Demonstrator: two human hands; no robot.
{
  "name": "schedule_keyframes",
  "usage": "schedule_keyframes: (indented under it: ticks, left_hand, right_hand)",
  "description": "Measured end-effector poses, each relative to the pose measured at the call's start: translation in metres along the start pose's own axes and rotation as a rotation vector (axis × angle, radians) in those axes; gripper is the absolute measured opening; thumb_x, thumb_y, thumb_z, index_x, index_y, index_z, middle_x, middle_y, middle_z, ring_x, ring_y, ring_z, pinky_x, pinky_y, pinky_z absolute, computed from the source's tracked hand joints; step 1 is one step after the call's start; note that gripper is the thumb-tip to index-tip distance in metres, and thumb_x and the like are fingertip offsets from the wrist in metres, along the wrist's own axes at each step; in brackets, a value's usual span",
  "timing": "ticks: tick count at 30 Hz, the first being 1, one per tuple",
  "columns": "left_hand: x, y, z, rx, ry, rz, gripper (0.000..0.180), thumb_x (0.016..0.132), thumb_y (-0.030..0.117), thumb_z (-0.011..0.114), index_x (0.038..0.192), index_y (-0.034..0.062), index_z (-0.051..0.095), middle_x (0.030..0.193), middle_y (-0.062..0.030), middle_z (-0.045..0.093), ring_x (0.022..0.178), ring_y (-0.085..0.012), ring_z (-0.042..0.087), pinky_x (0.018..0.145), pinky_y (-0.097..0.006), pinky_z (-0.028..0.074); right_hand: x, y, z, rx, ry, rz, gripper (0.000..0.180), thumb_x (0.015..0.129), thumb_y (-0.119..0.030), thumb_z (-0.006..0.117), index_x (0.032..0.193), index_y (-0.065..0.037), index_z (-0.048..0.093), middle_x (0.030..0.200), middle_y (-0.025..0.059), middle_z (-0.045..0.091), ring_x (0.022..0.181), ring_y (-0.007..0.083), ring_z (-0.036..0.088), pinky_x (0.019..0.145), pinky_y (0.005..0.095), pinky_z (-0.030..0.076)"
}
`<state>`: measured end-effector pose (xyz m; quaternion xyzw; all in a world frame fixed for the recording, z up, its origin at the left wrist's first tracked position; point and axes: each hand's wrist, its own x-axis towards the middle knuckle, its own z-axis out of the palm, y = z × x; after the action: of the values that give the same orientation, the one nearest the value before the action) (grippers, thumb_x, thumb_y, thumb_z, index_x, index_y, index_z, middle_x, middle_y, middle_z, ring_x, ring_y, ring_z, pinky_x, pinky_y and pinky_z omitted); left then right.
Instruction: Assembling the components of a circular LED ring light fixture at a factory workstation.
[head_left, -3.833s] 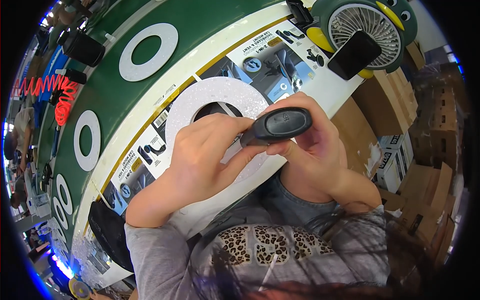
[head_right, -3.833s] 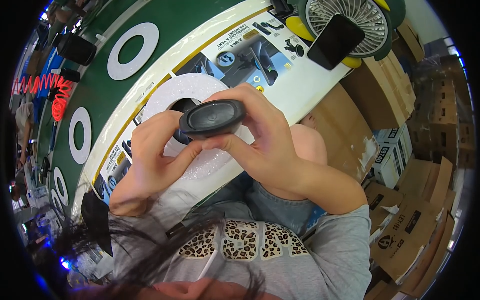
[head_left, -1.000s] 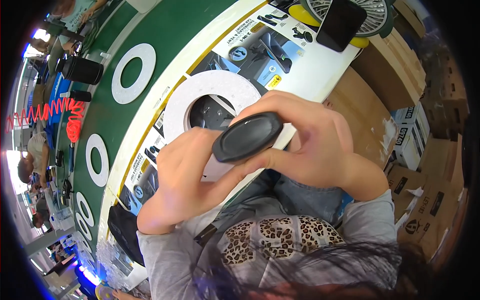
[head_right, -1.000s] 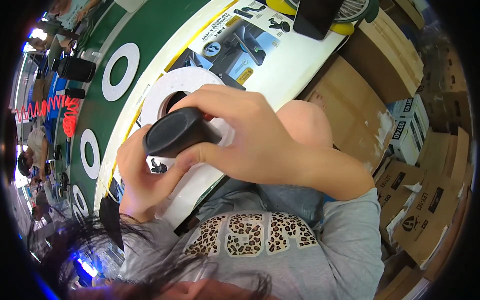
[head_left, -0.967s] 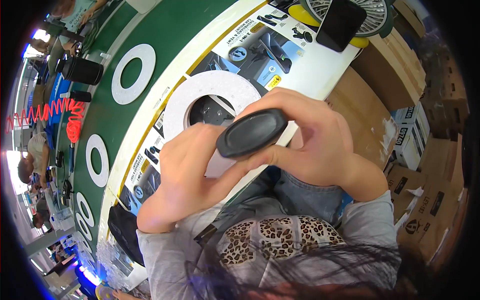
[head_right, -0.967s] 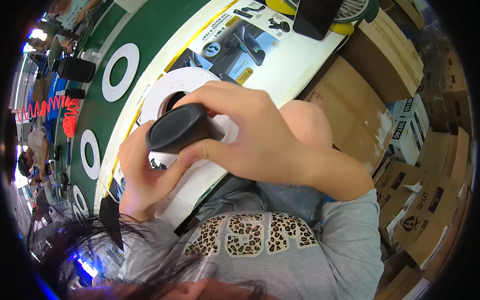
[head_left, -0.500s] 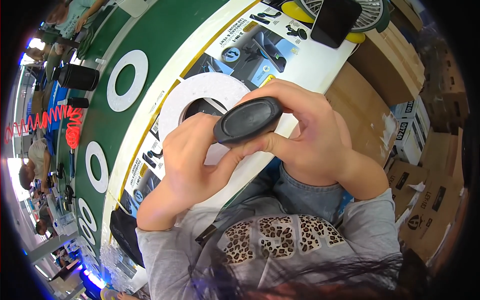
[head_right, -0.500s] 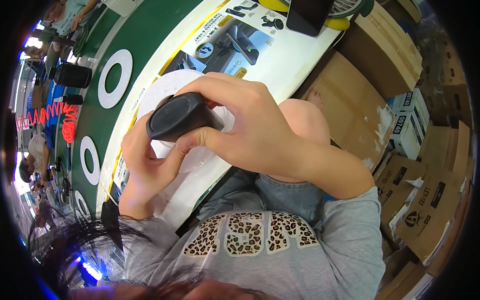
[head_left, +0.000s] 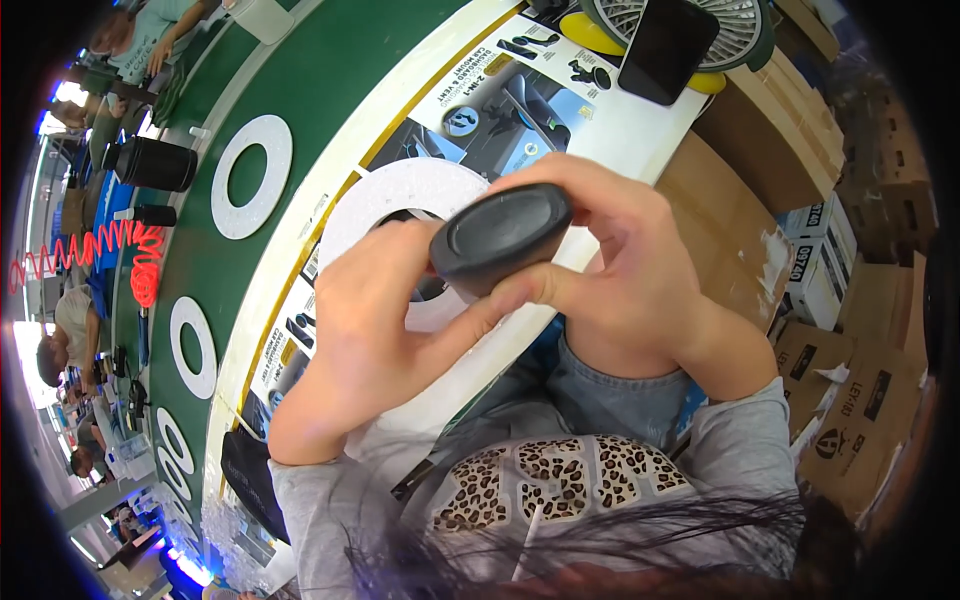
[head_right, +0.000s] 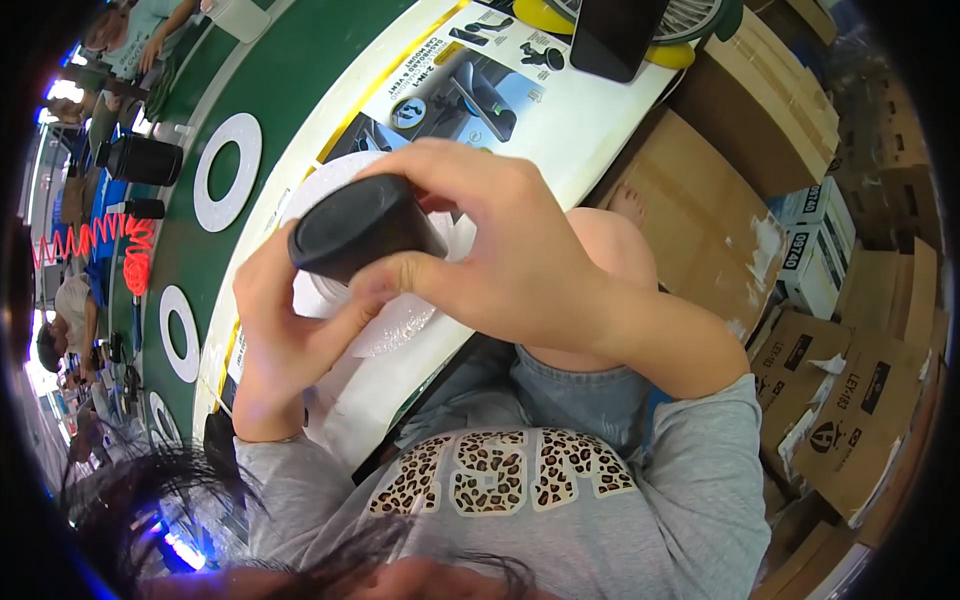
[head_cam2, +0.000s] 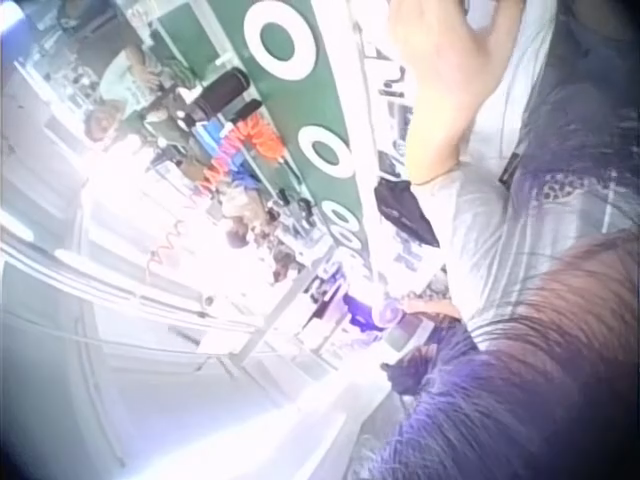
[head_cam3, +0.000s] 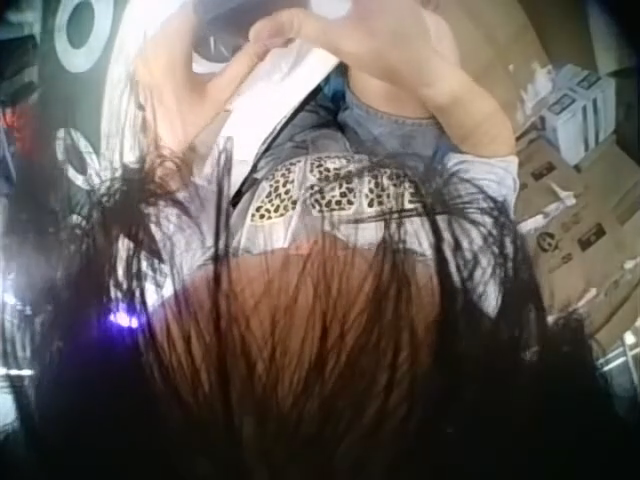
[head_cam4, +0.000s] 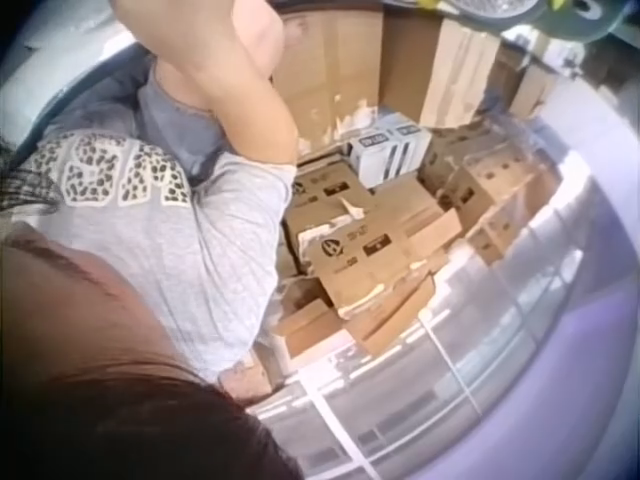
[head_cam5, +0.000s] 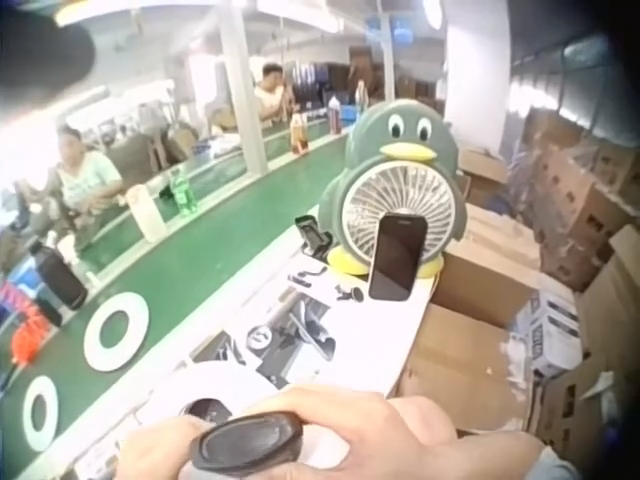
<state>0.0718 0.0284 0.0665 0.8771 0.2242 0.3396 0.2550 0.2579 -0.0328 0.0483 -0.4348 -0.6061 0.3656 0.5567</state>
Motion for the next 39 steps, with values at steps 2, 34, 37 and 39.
schedule_keyframes:
  ticks: [2,34,37,39]
  left_hand:
    - [0.013,0.0,-0.005,0.029,-0.008,0.036,0.035,0.071,0.019,0.085,0.091,-0.0002,0.063,0.072,-0.0101,0.064,0.061,-0.0219,0.063,0.055,-0.029,0.049]
    - [0.033,-0.038,0.004,0.1,0.035,-0.03,0.033,0.071,0.018,0.082,0.089,0.001,0.061,0.069,-0.01,0.062,0.062,-0.0249,0.062,0.056,-0.033,0.048]
    - [0.026,-0.038,-0.005,0.094,0.029,-0.025,0.035,0.071,0.022,0.083,0.091,0.0009,0.062,0.071,-0.0099,0.063,0.062,-0.024,0.061,0.056,-0.031,0.049]
    - [0.023,-0.036,-0.008,0.068,0.041,-0.051,0.036,0.072,0.022,0.083,0.092,0.0009,0.062,0.071,-0.0099,0.063,0.061,-0.0235,0.061,0.056,-0.031,0.049]
  right_hand:
    - [0.007,-0.003,-0.005,0.012,-0.024,0.007,0.05,0.072,-0.007,0.082,0.115,0.003,0.059,0.105,0.0075,0.065,0.1,0.0161,0.062,0.09,0.0305,0.049]
    - [0.037,0.022,-0.008,-0.072,0.029,-0.042,0.047,0.076,-0.009,0.08,0.116,0.003,0.058,0.104,0.006,0.064,0.097,0.013,0.061,0.087,0.0288,0.048]
    - [0.042,0.017,-0.002,-0.028,-0.007,-0.027,0.046,0.076,-0.009,0.08,0.115,0.002,0.059,0.104,0.0054,0.065,0.098,0.0126,0.061,0.087,0.029,0.048]
    - [0.044,0.016,0.002,-0.008,-0.036,-0.018,0.045,0.076,-0.01,0.08,0.114,0.001,0.059,0.105,0.0053,0.065,0.098,0.0124,0.061,0.087,0.0291,0.048]
